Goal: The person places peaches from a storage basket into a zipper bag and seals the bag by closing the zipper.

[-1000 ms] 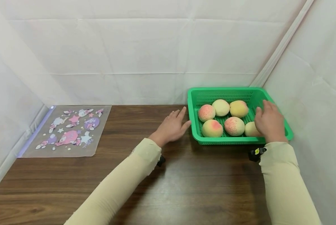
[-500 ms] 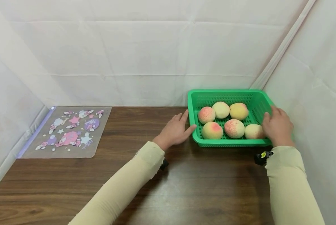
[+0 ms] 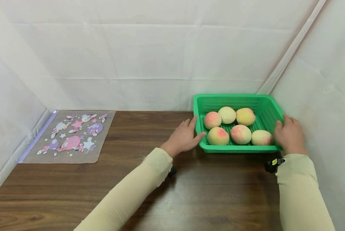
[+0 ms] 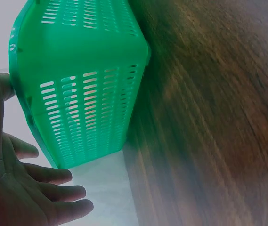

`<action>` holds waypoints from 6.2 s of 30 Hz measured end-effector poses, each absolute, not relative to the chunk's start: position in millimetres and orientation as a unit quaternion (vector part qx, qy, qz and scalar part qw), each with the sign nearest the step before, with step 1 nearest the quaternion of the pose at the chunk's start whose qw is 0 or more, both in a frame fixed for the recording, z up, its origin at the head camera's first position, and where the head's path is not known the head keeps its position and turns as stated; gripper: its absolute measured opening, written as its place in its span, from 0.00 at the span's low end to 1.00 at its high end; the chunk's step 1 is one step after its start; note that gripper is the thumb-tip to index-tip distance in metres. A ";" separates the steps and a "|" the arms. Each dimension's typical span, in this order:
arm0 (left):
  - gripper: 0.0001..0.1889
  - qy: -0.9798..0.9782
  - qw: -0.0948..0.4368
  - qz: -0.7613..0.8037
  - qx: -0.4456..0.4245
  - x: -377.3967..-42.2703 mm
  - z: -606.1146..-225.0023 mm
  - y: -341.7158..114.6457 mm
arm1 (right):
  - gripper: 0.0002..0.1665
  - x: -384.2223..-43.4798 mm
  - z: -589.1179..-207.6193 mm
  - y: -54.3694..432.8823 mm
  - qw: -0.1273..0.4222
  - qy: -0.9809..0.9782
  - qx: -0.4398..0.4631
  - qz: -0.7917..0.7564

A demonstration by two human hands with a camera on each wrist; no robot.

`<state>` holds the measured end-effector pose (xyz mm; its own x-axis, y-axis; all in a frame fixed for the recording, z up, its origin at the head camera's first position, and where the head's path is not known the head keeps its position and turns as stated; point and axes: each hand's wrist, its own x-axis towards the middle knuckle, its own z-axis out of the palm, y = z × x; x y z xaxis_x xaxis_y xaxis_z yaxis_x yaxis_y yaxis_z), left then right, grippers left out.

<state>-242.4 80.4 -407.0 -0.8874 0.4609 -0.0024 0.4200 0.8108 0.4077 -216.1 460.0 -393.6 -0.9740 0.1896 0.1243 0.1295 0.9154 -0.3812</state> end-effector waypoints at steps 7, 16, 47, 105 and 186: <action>0.42 0.952 0.048 0.204 0.221 -241.0 -412.3 89.1 | 0.37 -215.5 -399.0 469.2 0.075 -0.976 -0.083 0.187; 0.39 0.940 0.075 0.250 0.218 -239.6 -417.0 97.0 | 0.39 -211.6 -404.4 483.1 0.034 -0.978 -0.095 0.181; 0.42 0.819 0.160 0.509 0.213 -243.2 -431.7 84.5 | 0.41 -207.4 -407.1 472.7 0.028 -0.971 -0.157 0.176; 0.40 0.798 0.183 0.528 0.228 -246.7 -429.6 13.1 | 0.40 -203.4 -397.3 401.4 0.043 -0.971 -0.162 0.170; 0.39 0.800 0.180 0.537 0.197 -245.1 -434.7 -61.9 | 0.40 -201.8 -410.7 326.0 0.036 -0.967 -0.151 0.201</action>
<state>-245.1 -61.9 -434.7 -0.8573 0.5092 -0.0763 0.1218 0.3444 0.9309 -201.8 326.0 -410.7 -0.9519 0.3063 0.0090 0.2774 0.8738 -0.3995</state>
